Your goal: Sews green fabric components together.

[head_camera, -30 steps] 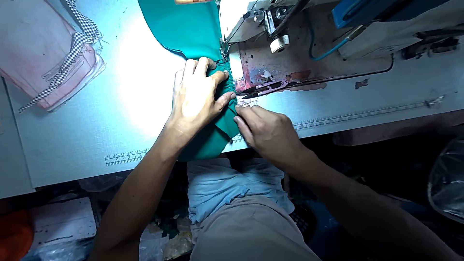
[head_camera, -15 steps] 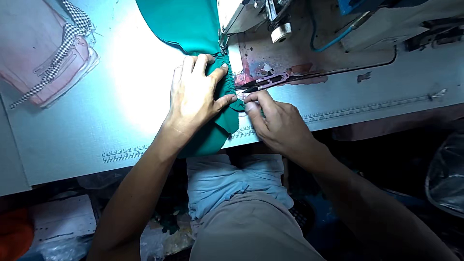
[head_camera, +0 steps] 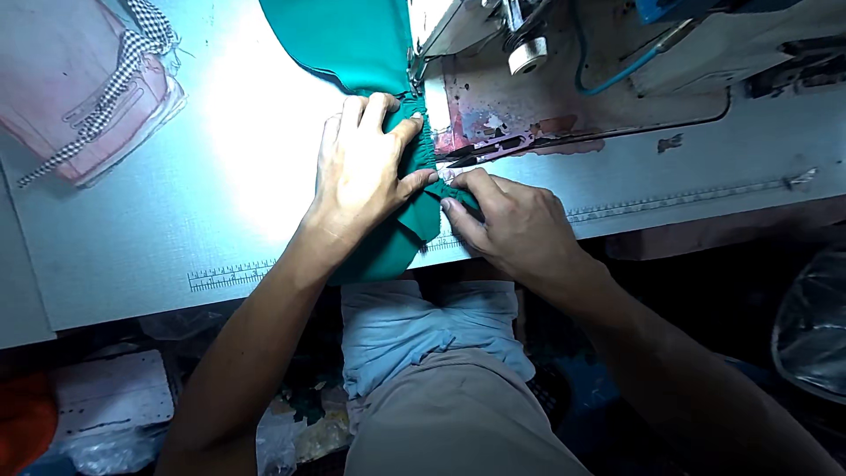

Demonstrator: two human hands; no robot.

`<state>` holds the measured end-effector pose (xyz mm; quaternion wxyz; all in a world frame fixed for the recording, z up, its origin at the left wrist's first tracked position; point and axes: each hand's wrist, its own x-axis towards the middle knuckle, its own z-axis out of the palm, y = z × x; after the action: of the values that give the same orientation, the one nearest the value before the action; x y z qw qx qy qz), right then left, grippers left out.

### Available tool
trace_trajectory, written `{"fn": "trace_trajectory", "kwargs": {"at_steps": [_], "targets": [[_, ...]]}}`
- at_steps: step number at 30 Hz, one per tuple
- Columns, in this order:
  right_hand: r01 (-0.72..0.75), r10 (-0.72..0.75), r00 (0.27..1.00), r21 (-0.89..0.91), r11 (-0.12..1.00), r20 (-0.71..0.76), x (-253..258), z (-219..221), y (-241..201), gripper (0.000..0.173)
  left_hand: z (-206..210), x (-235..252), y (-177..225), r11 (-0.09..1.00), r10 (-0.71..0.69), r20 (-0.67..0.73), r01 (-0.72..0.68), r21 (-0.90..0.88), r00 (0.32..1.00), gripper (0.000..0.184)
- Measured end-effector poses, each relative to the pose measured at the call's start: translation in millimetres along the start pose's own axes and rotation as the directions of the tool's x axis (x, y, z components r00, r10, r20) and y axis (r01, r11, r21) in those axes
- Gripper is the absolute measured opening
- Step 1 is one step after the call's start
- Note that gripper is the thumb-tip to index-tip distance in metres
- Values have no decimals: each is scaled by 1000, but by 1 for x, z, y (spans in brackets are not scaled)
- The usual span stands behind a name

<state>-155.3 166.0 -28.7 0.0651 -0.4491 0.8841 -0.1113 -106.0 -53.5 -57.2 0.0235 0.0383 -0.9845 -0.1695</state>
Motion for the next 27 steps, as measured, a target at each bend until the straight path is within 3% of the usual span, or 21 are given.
{"fn": "trace_trajectory", "kwargs": {"at_steps": [4, 9, 15, 19, 22, 27], "targets": [[64, -65, 997, -19, 998, -46, -2, -3, 2, 27, -1, 1, 1, 1000, -4, 3, 4, -2, 1000, 68], [36, -31, 996, 66, 997, -81, -3, 1, -12, 23, -3, 3, 1, 1000, -26, 27, 26, -8, 999, 69], [39, -49, 995, -115, 993, -88, -7, 17, -25, 25, -5, 1, 2, 999, -37, 69, 37, -8, 997, 85], [-49, 52, 998, 80, 996, -41, -7, 6, -20, 22, -5, 1, 2, 1000, -20, 93, 20, 6, 995, 85], [-154, 150, 988, 272, 950, 34, -7, -6, -12, 33, -4, 0, 0, 1000, -5, 84, 5, 2, 996, 84], [-143, 133, 989, 185, 972, 69, -7, -3, -6, 25, -4, 0, 1, 1000, -2, 81, 1, 16, 997, 83]]}}
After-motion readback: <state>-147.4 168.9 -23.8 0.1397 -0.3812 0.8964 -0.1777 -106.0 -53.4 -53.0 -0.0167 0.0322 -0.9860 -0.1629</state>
